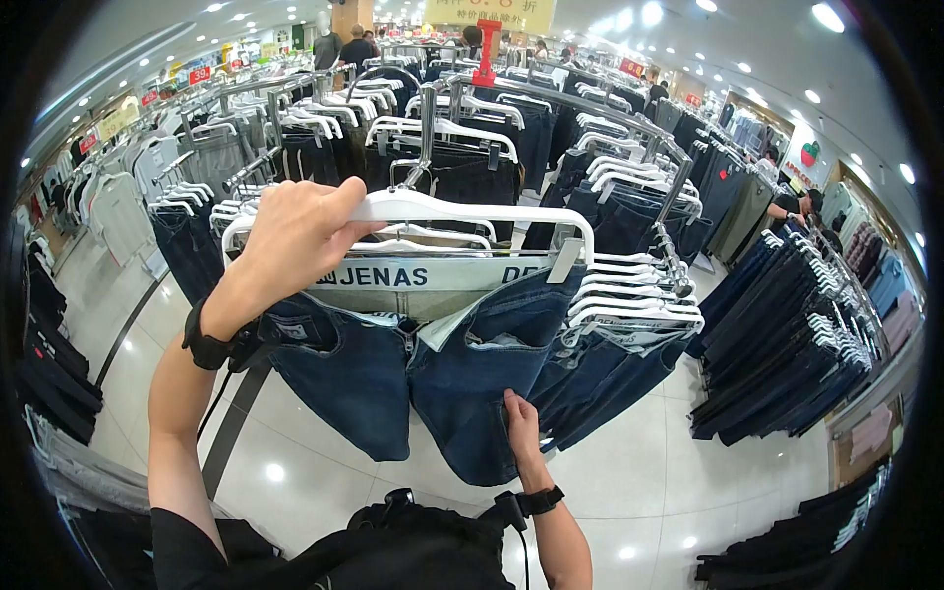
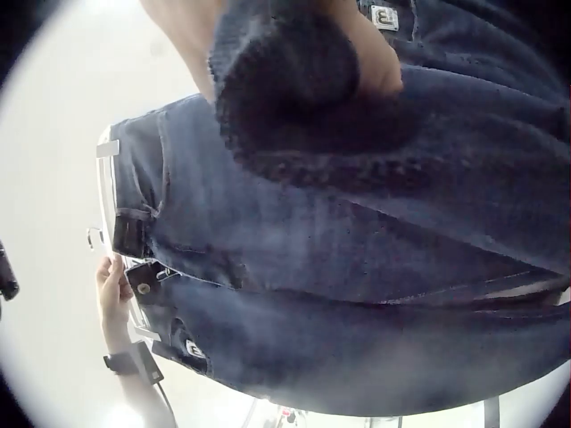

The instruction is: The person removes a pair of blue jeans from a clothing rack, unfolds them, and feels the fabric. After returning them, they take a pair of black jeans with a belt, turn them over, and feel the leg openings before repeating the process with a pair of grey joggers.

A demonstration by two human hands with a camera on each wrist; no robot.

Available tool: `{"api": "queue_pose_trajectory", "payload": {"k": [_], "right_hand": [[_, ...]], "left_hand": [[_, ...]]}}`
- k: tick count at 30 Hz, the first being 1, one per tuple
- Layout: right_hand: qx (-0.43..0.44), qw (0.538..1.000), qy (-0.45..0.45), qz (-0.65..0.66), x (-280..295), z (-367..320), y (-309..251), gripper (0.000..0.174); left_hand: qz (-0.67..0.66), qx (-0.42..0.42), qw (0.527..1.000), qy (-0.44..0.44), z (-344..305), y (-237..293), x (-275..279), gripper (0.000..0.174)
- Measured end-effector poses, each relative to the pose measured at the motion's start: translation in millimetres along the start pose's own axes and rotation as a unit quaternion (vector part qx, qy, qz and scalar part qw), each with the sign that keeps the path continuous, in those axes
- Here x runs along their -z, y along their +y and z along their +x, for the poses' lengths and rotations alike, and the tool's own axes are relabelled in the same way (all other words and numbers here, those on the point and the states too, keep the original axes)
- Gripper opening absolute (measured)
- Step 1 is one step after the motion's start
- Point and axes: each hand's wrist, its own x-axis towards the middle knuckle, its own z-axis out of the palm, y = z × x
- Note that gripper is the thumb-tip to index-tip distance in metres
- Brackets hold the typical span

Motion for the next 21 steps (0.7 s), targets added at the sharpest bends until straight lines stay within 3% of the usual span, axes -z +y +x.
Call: {"api": "queue_pose_trajectory", "payload": {"k": [7, 21], "right_hand": [[-0.006, 1.0, -0.021, 0.013, 5, 0, -6, 0.027], [-0.013, 0.994, -0.048, -0.095, -6, -2, -10, 0.035]], "left_hand": [[-0.002, -0.001, 1.0, -0.005, 3, 0, -4, 0.027], [0.006, 0.004, 1.0, -0.009, 6, 0, -4, 0.029]]}}
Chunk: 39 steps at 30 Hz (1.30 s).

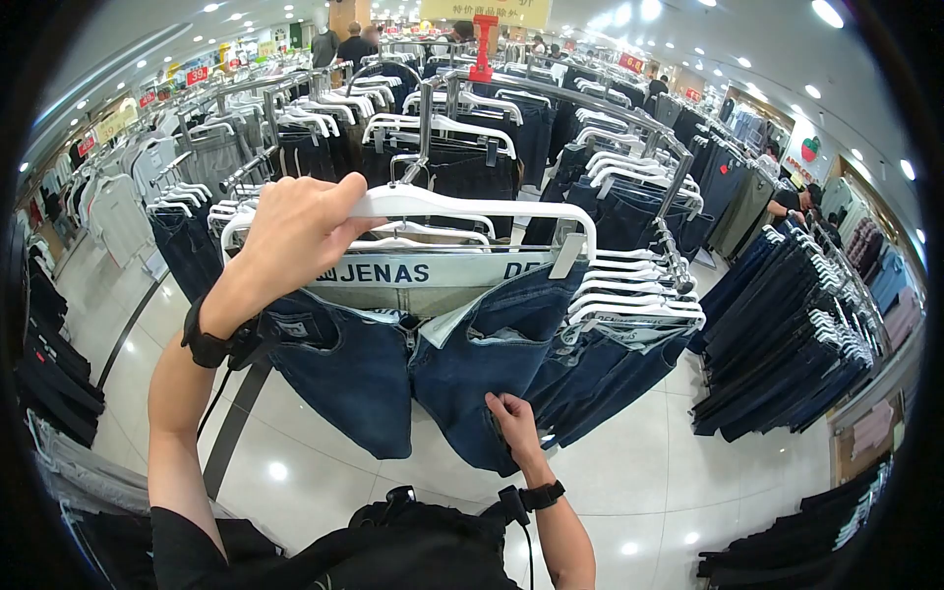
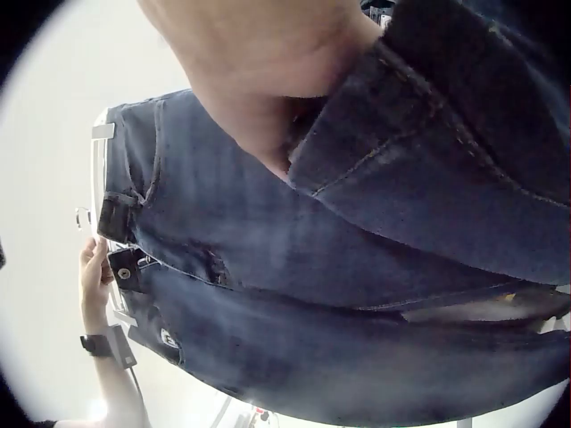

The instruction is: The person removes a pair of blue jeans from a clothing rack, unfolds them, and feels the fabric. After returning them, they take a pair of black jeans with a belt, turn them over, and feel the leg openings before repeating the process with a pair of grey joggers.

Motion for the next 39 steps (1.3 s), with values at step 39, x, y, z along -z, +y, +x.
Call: {"api": "queue_pose_trajectory", "payload": {"k": [39], "right_hand": [[0.124, 0.987, -0.006, -0.101, -13, -11, 9, 0.009]], "left_hand": [[0.016, -0.011, 1.0, 0.019, -6, 12, 18, 0.028]]}}
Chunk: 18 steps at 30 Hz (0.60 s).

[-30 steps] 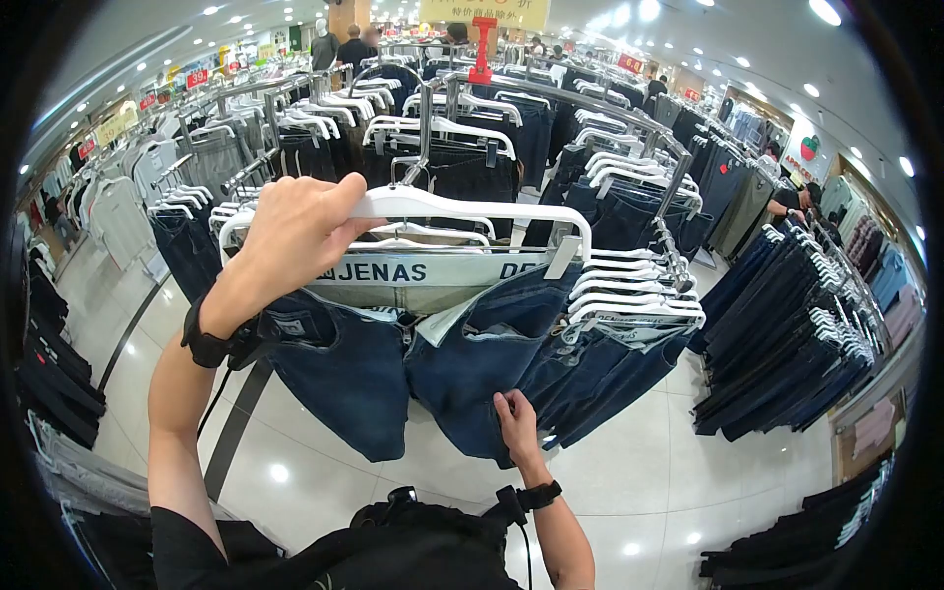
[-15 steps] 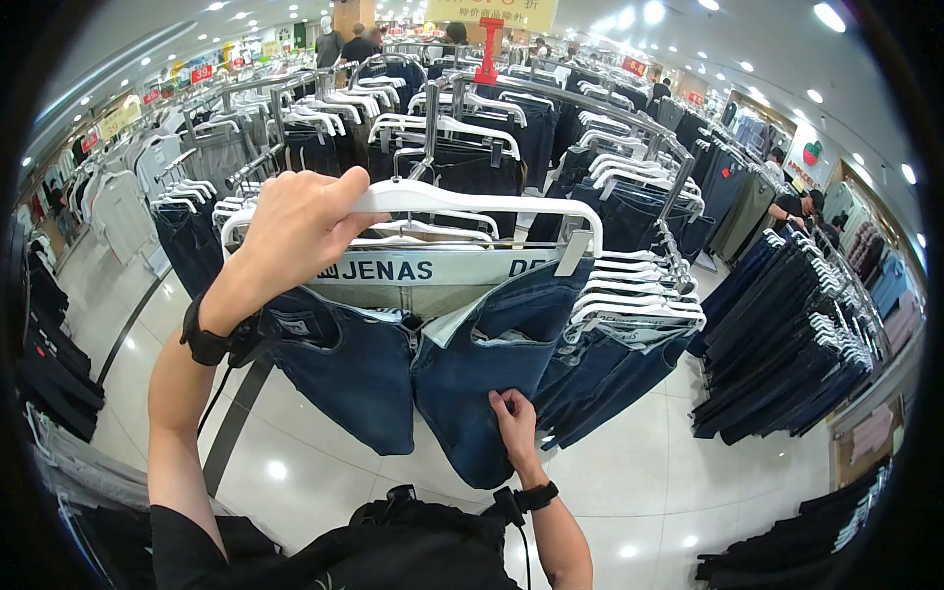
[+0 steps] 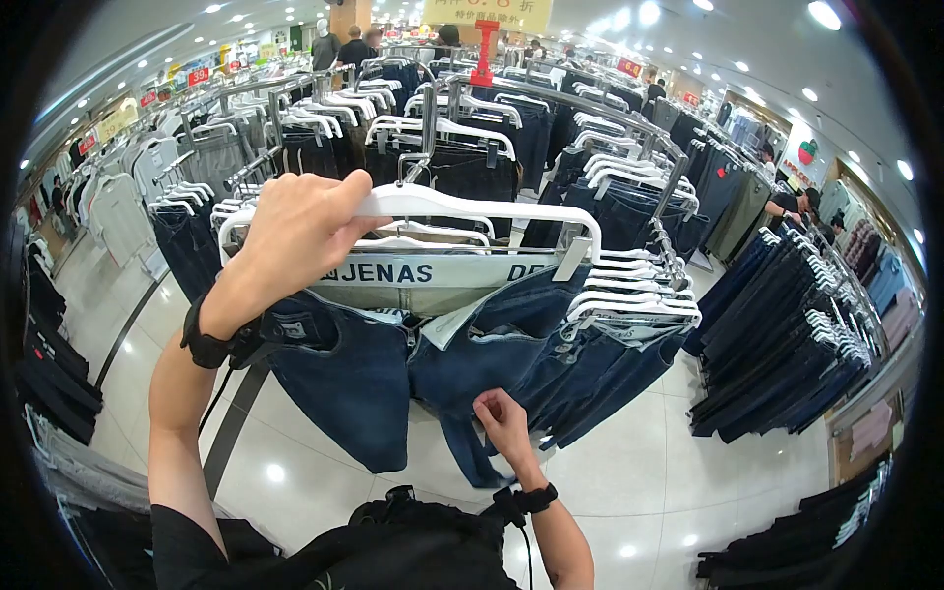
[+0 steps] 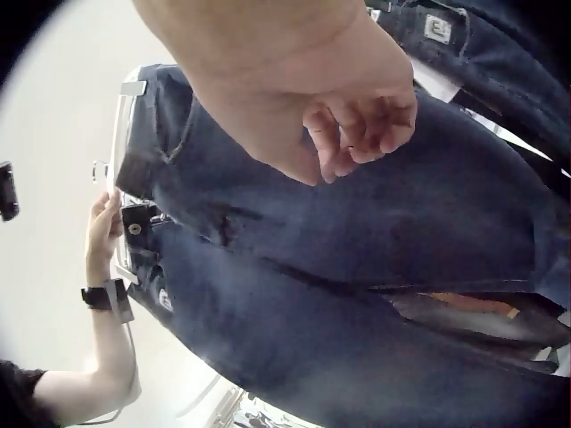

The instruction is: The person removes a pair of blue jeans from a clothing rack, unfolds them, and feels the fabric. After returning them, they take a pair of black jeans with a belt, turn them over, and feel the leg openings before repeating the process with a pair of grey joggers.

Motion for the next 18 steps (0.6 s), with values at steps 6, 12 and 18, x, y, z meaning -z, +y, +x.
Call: {"api": "queue_pose_trajectory", "payload": {"k": [6, 12, 18], "right_hand": [[0.093, 0.995, -0.026, -0.037, -19, -12, -79, 0.01], [0.185, 0.981, -0.042, -0.046, -43, -24, -146, 0.015], [0.191, 0.979, -0.065, -0.026, -54, -20, -164, 0.027]], "left_hand": [[0.022, 0.011, 1.0, -0.002, -2, -2, 5, 0.027], [-0.012, -0.003, 1.0, 0.007, -8, 4, 7, 0.027], [-0.02, -0.007, 1.0, 0.006, -12, 19, 18, 0.027]]}}
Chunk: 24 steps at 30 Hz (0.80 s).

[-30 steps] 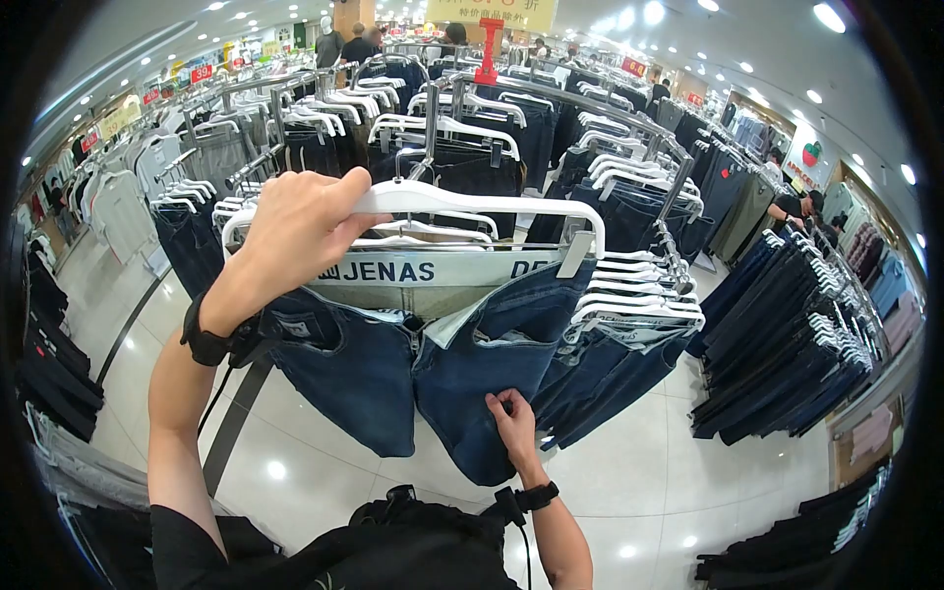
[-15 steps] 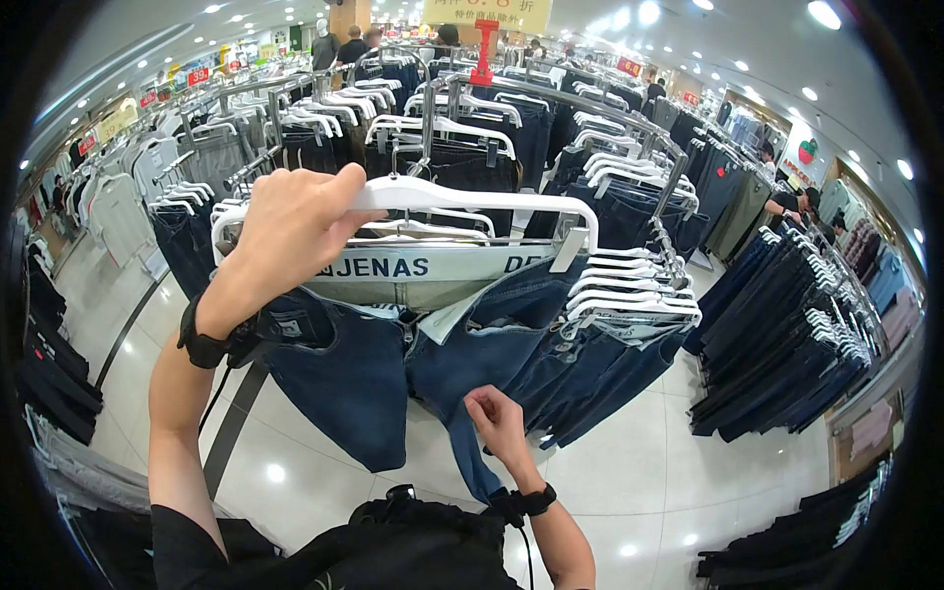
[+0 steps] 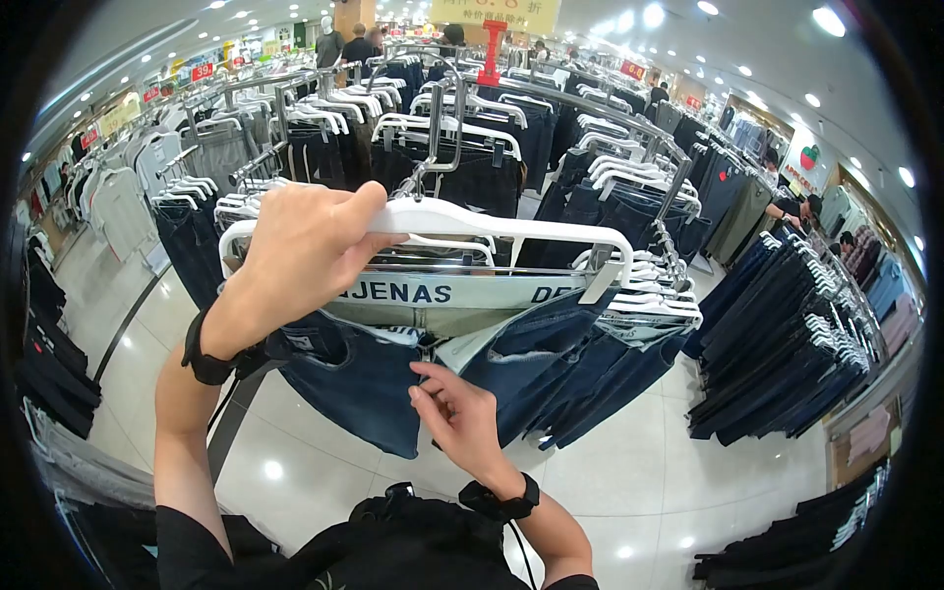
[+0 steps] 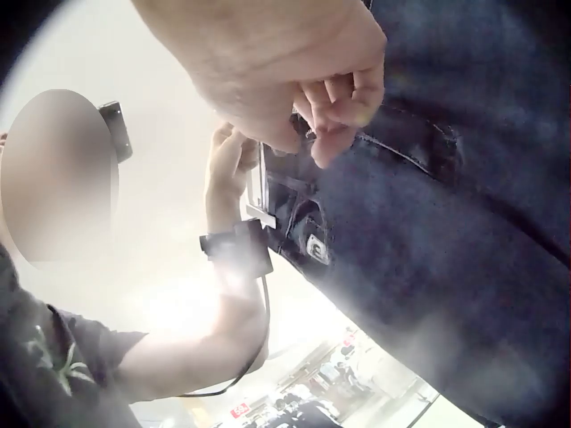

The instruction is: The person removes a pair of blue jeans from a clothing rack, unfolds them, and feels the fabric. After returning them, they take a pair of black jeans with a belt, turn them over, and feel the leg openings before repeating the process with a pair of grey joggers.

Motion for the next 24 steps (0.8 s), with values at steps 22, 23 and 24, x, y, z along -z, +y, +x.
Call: {"api": "queue_pose_trajectory", "payload": {"k": [22, 23, 24], "right_hand": [[-0.219, 0.961, 0.015, 0.171, -8, 16, 6, 0.023], [-0.221, 0.957, 0.016, 0.189, -8, 17, 7, 0.024], [-0.223, 0.952, 0.017, 0.207, -7, 17, 9, 0.026]], "left_hand": [[-0.026, 0.003, 1.0, -0.002, -12, 6, -1, 0.03], [-0.026, 0.004, 1.0, -0.001, -12, 6, -2, 0.03], [-0.026, 0.005, 1.0, 0.0, -13, 7, -2, 0.03]]}}
